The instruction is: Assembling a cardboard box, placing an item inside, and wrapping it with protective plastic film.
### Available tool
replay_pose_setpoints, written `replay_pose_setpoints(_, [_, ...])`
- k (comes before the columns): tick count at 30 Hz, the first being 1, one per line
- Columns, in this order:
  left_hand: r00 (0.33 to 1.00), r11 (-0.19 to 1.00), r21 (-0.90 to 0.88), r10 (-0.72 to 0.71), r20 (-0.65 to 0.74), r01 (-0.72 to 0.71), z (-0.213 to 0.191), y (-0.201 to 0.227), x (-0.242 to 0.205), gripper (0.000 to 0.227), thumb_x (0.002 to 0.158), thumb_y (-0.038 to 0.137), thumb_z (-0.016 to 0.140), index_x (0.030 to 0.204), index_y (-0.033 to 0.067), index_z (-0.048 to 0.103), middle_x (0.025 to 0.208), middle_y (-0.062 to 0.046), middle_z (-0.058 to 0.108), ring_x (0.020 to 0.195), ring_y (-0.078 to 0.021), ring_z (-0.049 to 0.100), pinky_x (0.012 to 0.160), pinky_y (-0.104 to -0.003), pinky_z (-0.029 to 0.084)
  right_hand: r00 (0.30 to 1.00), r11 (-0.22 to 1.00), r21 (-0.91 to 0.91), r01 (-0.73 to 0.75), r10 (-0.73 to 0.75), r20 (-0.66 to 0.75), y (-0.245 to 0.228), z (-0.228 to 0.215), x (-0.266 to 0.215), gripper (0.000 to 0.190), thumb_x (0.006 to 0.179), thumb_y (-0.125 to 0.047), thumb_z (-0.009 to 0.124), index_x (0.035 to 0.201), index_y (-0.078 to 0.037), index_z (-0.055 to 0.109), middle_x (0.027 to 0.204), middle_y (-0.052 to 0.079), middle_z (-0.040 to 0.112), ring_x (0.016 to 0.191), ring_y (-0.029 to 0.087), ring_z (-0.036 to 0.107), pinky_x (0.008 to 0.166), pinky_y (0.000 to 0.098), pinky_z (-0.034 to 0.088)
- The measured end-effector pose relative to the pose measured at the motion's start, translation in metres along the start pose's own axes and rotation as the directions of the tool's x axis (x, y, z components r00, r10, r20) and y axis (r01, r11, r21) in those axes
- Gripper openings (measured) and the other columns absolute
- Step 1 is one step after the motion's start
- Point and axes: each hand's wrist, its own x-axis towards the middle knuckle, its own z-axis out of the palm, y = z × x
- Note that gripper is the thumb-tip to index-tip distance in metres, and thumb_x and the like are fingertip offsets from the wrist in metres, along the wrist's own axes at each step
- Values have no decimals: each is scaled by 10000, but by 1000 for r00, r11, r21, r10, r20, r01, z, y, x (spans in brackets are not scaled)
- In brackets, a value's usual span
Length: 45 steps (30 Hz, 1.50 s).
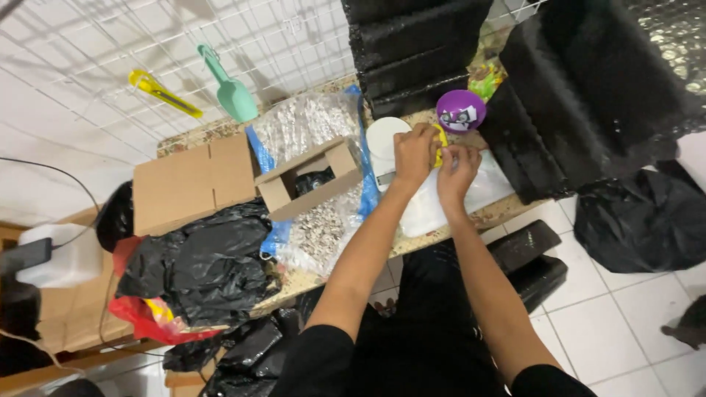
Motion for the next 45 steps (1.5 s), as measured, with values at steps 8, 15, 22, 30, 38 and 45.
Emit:
replay_pose_setpoints(8, [1000,1000,-2,-28,-8,28,-3,3,-2,294,864,355,756,1106,187,748,1180,-9,687,948,-249,734,956,-402,440,997,995,-85,59,-63,-45,-20,-8,3,154,972,-240,775,908,-145,670,869,25,542,849,273,579,843,394,478])
replay_pose_setpoints(15, [997,999,-40,-13,75,16,-3,-1,-4,318,892,329,730,1193,254,660,1069,8,702,983,-248,728,998,-424,397,945,946,71,-317,309,107,-36,-25,10,167,947,-140,779,1035,-90,645,843,108,723,813,307,694,767,417,543])
replay_pose_setpoints(22, [996,998,-52,-18,83,23,-14,3,-4,210,926,360,693,1123,286,696,1082,20,718,981,-223,733,1013,-419,387,809,848,46,-528,486,330,-30,-45,17,311,865,-266,843,1065,-121,654,879,60,765,776,192,721,715,355,561])
replay_pose_setpoints(30, [998,999,-32,-19,64,21,-7,1,-4,254,939,339,697,1176,249,701,1103,-13,722,974,-237,741,1005,-421,379,731,845,-121,-521,515,448,-20,-49,30,372,806,-373,828,1074,-156,688,914,35,764,895,203,741,777,340,589])
replay_pose_setpoints(38, [996,998,2,-57,68,57,-14,10,-1,277,904,315,718,1172,246,734,1109,-51,739,1012,-289,749,957,-482,442,718,792,76,-605,502,483,-12,-45,24,370,764,-237,809,1081,-102,674,916,41,685,863,212,690,737,340,558])
replay_pose_setpoints(45, [1000,997,71,7,-2,-6,5,-5,33,251,838,304,725,1078,234,748,943,-37,733,886,-288,759,868,-508,497,844,862,139,-488,425,328,29,0,28,225,880,-207,723,1014,-50,633,908,125,628,933,314,633,797,429,508])
